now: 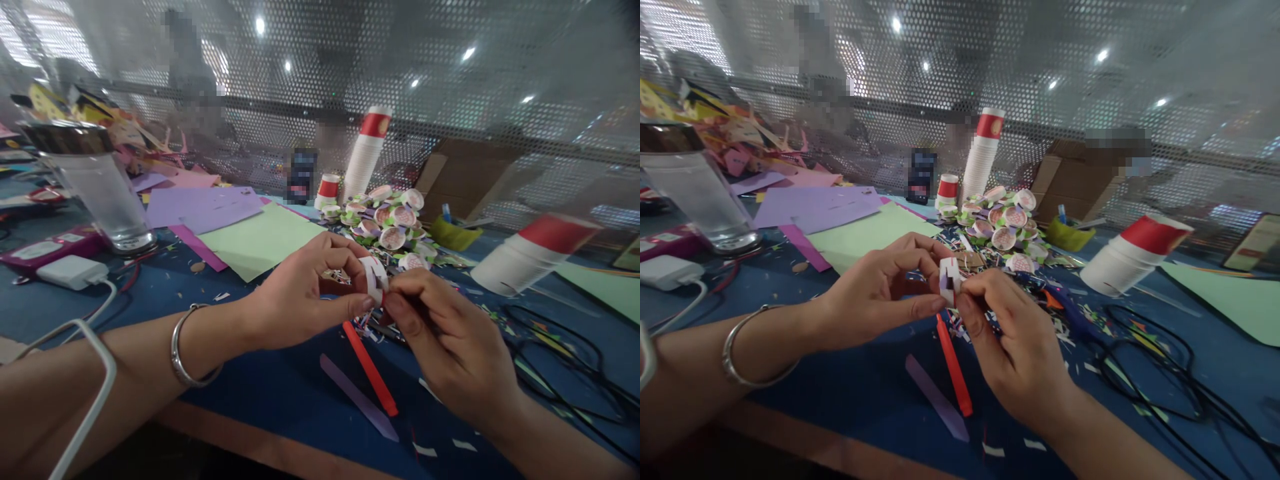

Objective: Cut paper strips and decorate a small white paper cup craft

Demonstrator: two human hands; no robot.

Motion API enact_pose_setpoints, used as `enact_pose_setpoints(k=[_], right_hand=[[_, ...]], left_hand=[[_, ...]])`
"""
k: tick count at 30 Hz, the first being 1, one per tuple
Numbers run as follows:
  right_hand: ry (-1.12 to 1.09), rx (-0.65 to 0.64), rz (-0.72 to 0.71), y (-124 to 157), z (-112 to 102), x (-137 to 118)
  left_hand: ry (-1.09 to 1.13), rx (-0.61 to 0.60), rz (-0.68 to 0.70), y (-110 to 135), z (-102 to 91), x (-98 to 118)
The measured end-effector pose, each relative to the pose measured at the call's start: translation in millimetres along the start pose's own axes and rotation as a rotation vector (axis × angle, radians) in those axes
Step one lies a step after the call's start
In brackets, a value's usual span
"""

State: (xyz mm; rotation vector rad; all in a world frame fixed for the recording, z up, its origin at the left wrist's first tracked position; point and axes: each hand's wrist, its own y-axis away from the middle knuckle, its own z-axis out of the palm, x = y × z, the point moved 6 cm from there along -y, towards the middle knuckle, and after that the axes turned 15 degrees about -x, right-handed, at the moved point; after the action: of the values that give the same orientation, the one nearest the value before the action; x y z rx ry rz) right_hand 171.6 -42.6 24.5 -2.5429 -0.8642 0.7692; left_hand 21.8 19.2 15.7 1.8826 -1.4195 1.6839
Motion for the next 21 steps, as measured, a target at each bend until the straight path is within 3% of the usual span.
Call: enact_pose_setpoints(k=[9, 21], right_hand=[[-0.013, 0.009, -0.039, 2.0, -0.8, -1.0], [-0.047, 0.010, -0.005, 1.2, 3.0, 3.7]], left_hand=[[-0.117, -0.026, 0.071, 1.2, 4.9, 10.9], [-0.080, 0.005, -0.030, 0.3, 3.6, 0.1]])
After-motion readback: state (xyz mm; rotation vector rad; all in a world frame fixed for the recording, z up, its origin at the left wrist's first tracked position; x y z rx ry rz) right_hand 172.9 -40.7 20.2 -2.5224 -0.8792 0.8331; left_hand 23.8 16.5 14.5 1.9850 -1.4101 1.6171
